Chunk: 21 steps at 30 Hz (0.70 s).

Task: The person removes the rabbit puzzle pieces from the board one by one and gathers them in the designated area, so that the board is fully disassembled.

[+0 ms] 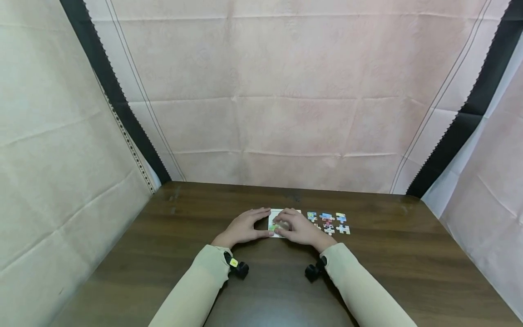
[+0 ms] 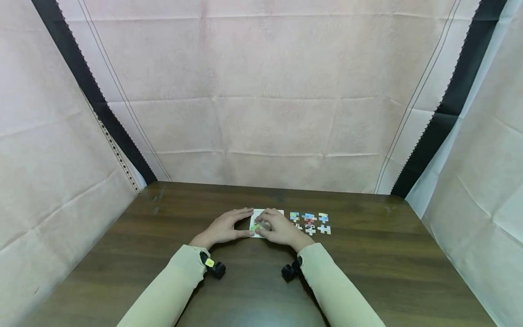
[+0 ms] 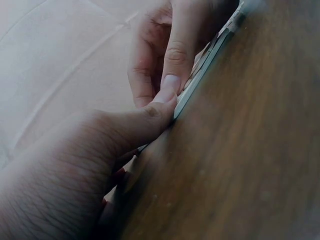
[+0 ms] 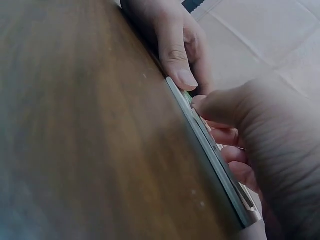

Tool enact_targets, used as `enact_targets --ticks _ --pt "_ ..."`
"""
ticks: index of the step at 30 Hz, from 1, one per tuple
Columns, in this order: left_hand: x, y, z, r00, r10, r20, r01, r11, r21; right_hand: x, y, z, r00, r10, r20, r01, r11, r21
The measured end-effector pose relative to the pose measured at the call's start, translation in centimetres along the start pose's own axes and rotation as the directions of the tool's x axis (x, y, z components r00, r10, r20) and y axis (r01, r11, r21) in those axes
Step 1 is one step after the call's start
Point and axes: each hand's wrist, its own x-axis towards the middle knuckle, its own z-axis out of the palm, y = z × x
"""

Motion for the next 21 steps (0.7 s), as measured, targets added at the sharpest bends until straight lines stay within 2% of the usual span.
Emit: enact_targets --ticks 15,21 --pt "-0.15 -0.44 0.10 1.000 0.016 -0.009 -0.017 0.999 -0.028 0.51 -0.93 0.33 0.997 -0.066 0.046 0.068 0.996 -0.050" --pt "0.02 -0.41 0.19 1.000 0.010 -0.008 -0.010 1.000 -0.026 0.32 -0.47 0.13 0.997 -0.044 0.060 0.048 0.997 -0.058"
